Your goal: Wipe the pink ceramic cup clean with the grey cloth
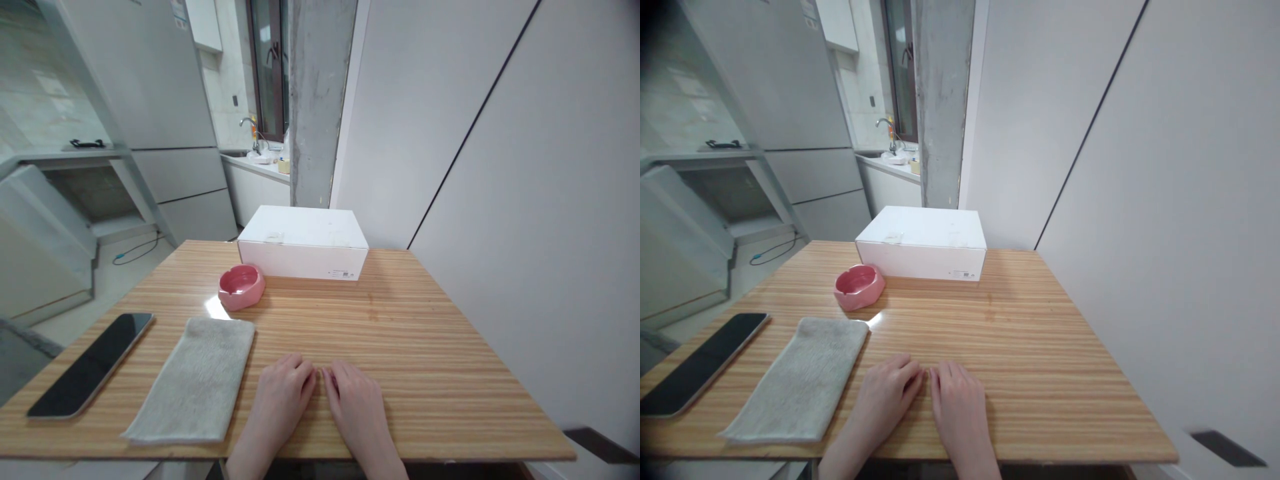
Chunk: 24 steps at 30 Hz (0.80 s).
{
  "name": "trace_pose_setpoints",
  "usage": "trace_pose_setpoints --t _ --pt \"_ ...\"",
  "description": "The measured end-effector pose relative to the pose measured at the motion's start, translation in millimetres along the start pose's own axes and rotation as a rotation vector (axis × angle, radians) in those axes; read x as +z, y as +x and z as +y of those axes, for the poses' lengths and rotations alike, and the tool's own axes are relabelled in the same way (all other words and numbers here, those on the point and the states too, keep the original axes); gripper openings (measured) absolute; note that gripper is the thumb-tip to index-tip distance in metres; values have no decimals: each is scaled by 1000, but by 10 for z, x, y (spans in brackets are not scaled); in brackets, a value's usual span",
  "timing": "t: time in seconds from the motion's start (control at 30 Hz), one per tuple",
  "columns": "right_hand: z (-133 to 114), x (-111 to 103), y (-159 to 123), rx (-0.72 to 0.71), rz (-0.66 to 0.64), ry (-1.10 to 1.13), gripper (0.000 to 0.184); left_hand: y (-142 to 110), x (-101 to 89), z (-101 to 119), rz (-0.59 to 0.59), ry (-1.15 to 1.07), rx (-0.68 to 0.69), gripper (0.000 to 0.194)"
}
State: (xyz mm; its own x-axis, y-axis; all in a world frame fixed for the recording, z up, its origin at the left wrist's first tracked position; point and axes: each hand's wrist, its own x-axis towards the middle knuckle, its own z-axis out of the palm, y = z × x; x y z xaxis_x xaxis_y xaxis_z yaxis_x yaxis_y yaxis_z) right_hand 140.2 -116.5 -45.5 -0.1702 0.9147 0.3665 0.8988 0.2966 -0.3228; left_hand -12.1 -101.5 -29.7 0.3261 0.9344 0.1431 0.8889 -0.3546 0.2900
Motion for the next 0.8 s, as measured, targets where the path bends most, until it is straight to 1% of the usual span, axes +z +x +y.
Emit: trace_pose_setpoints --t 0.3,0.5,0.8 --pt "5 11 3 -12 12 7 30 8 -8 14 5 -18 -14 24" --pt "5 10 -11 -9 -21 51 28 4 -5 17 5 -11 -21 24" --pt "8 28 -4 -2 -11 44 26 20 -11 14 1 -21 -23 24"
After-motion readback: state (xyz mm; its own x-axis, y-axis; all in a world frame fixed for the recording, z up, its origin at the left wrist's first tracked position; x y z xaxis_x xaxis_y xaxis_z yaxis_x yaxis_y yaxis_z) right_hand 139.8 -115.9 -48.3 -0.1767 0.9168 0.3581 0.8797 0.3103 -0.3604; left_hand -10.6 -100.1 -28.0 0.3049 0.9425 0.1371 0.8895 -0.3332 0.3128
